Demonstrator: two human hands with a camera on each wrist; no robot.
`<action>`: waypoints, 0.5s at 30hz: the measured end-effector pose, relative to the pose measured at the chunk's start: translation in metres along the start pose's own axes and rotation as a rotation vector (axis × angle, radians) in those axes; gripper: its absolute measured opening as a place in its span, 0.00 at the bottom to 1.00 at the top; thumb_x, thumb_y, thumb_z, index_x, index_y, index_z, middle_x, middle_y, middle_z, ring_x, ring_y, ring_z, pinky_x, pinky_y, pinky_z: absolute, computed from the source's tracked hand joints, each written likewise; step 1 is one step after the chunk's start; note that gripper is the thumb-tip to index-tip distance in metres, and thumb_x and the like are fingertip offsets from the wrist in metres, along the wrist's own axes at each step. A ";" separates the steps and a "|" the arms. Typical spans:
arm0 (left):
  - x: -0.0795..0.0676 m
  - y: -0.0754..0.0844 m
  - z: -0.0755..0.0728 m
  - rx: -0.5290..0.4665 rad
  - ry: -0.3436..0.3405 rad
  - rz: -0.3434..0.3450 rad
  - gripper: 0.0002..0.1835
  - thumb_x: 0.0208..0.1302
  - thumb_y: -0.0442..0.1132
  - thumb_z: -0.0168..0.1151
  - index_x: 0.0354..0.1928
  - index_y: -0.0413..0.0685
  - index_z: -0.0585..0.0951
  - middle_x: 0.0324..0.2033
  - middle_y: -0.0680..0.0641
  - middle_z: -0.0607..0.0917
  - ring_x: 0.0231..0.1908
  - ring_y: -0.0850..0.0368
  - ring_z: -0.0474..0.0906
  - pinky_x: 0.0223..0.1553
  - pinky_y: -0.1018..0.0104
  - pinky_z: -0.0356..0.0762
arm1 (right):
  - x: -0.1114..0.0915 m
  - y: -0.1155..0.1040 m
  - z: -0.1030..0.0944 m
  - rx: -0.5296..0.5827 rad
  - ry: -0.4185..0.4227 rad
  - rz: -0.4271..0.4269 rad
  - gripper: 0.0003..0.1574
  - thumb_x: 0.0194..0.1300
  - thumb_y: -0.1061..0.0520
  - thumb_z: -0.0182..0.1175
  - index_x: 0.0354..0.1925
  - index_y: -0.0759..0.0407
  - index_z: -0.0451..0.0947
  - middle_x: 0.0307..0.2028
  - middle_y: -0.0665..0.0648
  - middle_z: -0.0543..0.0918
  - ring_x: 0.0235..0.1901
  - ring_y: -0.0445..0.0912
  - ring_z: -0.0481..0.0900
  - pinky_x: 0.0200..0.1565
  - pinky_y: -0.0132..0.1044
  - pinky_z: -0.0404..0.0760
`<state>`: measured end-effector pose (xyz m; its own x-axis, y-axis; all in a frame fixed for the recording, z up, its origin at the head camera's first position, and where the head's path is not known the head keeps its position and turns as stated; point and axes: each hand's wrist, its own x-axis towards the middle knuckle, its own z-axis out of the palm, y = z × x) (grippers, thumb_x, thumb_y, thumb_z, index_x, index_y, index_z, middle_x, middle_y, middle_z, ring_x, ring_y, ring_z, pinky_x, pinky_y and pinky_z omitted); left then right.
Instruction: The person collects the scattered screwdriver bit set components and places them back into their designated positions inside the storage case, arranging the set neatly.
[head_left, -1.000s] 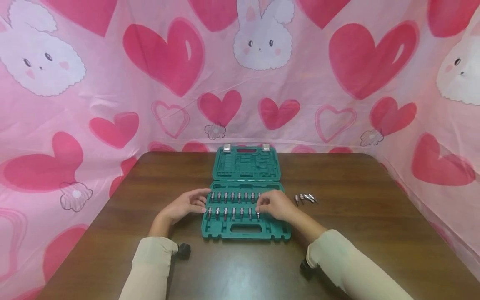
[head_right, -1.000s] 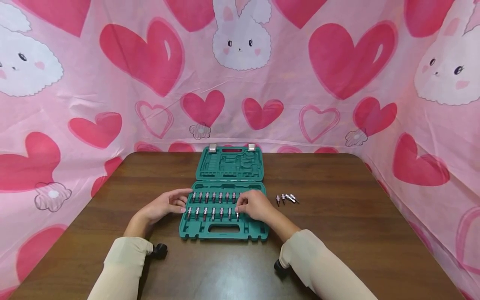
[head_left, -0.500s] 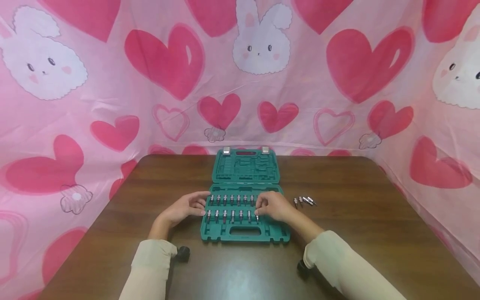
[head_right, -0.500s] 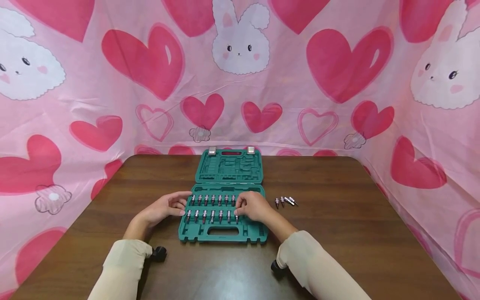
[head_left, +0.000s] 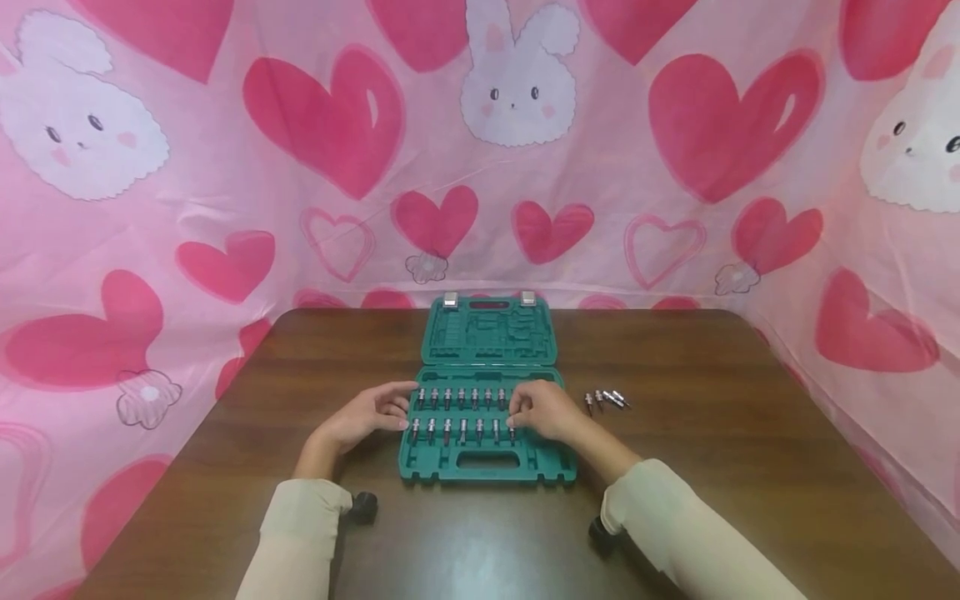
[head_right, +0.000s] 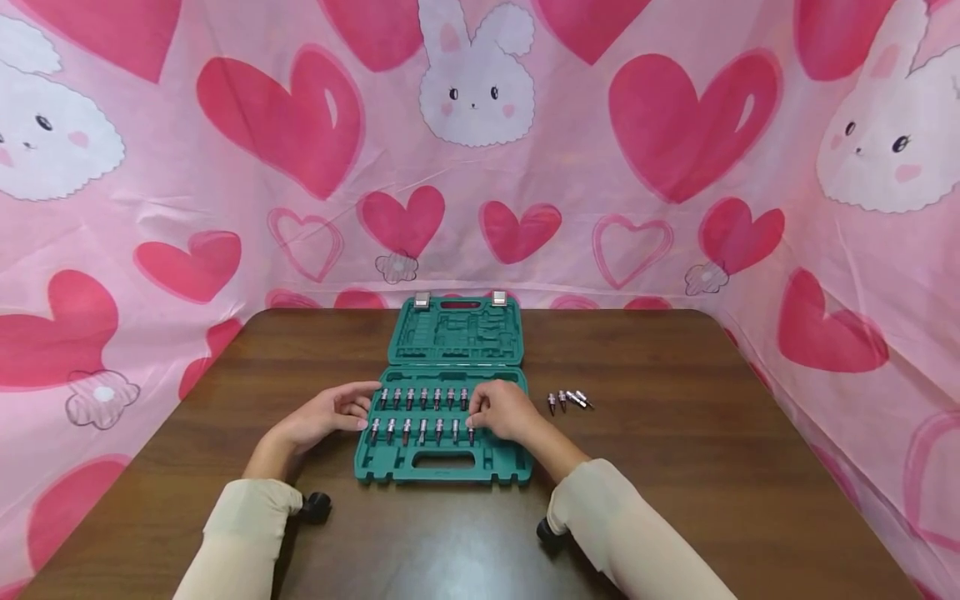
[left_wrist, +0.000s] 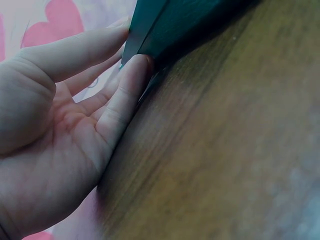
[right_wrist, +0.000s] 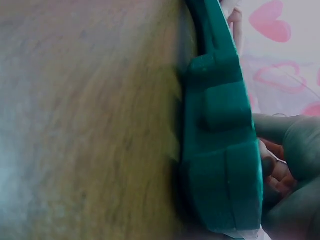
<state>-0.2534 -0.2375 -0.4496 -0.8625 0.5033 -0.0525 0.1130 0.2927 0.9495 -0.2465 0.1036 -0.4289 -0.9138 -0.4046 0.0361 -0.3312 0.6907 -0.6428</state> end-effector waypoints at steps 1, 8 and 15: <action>0.000 0.000 0.000 -0.002 0.000 0.003 0.36 0.60 0.33 0.67 0.70 0.41 0.65 0.48 0.37 0.79 0.50 0.42 0.75 0.53 0.60 0.76 | 0.000 0.000 0.000 -0.003 0.001 0.001 0.11 0.57 0.57 0.71 0.25 0.51 0.77 0.20 0.49 0.75 0.23 0.44 0.71 0.27 0.39 0.71; 0.000 -0.005 0.001 -0.005 -0.013 -0.006 0.36 0.61 0.35 0.67 0.70 0.42 0.65 0.48 0.38 0.79 0.50 0.44 0.75 0.53 0.61 0.75 | -0.002 0.006 0.002 -0.011 0.009 -0.004 0.12 0.57 0.56 0.72 0.25 0.49 0.76 0.20 0.48 0.74 0.23 0.43 0.70 0.27 0.38 0.70; 0.000 -0.002 0.000 -0.006 0.000 0.011 0.36 0.60 0.34 0.68 0.70 0.42 0.65 0.48 0.38 0.79 0.50 0.44 0.75 0.51 0.63 0.76 | -0.005 0.013 0.002 0.027 0.092 -0.033 0.10 0.57 0.56 0.72 0.27 0.47 0.78 0.19 0.48 0.73 0.22 0.42 0.70 0.26 0.37 0.69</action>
<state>-0.2539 -0.2381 -0.4518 -0.8611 0.5067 -0.0418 0.1196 0.2818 0.9520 -0.2461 0.1137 -0.4389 -0.9205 -0.3694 0.1274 -0.3566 0.6610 -0.6602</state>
